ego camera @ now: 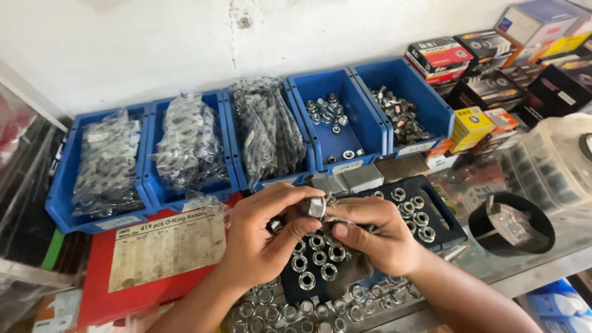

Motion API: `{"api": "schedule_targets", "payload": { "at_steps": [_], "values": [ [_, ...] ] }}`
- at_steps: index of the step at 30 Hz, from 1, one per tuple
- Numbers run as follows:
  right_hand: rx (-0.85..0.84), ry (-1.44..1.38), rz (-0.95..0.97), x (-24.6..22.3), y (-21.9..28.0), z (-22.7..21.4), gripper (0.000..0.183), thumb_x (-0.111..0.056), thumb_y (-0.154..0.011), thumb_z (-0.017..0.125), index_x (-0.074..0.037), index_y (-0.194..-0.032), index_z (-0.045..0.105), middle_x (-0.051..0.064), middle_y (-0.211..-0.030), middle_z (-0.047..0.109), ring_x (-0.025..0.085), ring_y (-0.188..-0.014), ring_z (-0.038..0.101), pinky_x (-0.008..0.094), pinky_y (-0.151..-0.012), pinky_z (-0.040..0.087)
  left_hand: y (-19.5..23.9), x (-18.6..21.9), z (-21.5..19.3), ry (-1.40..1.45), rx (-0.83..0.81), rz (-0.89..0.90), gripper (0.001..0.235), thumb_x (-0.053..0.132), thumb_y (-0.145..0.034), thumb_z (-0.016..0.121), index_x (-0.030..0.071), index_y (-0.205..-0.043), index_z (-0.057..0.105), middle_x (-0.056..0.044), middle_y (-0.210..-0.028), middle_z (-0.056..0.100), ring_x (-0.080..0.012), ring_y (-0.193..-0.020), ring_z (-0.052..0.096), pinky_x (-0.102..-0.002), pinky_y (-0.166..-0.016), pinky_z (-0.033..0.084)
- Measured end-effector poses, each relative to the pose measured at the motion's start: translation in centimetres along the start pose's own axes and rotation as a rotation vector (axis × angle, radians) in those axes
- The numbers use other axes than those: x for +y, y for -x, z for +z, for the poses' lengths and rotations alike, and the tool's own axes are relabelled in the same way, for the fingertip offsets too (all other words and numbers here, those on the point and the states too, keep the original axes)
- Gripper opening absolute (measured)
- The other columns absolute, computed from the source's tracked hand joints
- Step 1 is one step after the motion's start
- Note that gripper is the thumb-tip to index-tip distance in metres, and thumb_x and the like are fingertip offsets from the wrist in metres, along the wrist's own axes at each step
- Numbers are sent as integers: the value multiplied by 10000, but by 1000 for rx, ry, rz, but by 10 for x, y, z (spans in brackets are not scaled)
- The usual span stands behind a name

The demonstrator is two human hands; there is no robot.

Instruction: The person sorts and arranges metal nuts and bolts on a glass counter. They pick up individual nuts, inspect them, and place them into a black tray with circular indentations. The person also reaches into blue bins to retrieve more hardware.

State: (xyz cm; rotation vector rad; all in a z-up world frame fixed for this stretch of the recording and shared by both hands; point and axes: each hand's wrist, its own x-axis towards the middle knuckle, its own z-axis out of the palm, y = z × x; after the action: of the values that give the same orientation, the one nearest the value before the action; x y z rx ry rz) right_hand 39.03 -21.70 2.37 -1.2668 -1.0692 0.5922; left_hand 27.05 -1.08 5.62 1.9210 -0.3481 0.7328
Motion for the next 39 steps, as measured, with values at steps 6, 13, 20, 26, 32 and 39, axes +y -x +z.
{"api": "schedule_targets", "payload": {
  "at_steps": [6, 13, 20, 26, 32, 39],
  "values": [
    [39, 684, -405, -8, -12, 5, 400, -27, -941, 706, -89, -1334, 667, 95, -885, 645, 151, -621, 624, 300, -533, 474, 5, -1, 2, 92, 13, -95, 362, 225, -906, 812, 9, -1190, 751, -47, -842, 637, -90, -653, 523, -259, -590, 425],
    [133, 1121, -780, 6, -10, -2, 446, -12, -766, 747, -81, -1202, 681, 180, -940, 640, 304, -724, 669, 382, -607, 559, 17, -18, 16, 565, 46, -280, 377, 244, -961, 758, 1, -1246, 716, -36, -959, 659, -27, -707, 548, -194, -581, 458],
    [351, 760, -746, 7, -1, -1, 281, 39, -917, 647, -36, -1186, 685, 231, -1083, 682, 239, -851, 726, 291, -634, 581, -2, -24, -14, 345, 274, -79, 307, 261, -952, 729, 71, -1184, 665, -79, -1093, 751, -20, -620, 655, -169, -363, 384],
    [247, 800, -694, 4, -6, 4, 313, 49, -852, 660, 9, -1162, 676, 202, -985, 679, 207, -683, 689, 282, -532, 501, 1, -22, -12, -200, 116, 64, 341, 224, -857, 869, 107, -1133, 706, -20, -952, 777, -19, -569, 570, -215, -459, 432],
    [109, 913, -585, -6, -14, 11, 364, 61, -785, 655, -25, -1137, 696, 169, -963, 677, 185, -616, 651, 306, -507, 500, 2, -8, -13, -294, 40, 156, 450, 53, -805, 845, 69, -1225, 684, -62, -1052, 754, -51, -648, 681, -233, -517, 547],
    [125, 429, -103, 9, -4, 22, 409, 35, -918, 673, 34, -1327, 652, 133, -990, 769, 160, -791, 712, 317, -679, 560, 13, -17, -7, -794, -14, 592, 411, -66, -871, 757, -110, -1259, 628, -170, -1023, 681, -216, -766, 696, -335, -661, 590]
  ]
}}
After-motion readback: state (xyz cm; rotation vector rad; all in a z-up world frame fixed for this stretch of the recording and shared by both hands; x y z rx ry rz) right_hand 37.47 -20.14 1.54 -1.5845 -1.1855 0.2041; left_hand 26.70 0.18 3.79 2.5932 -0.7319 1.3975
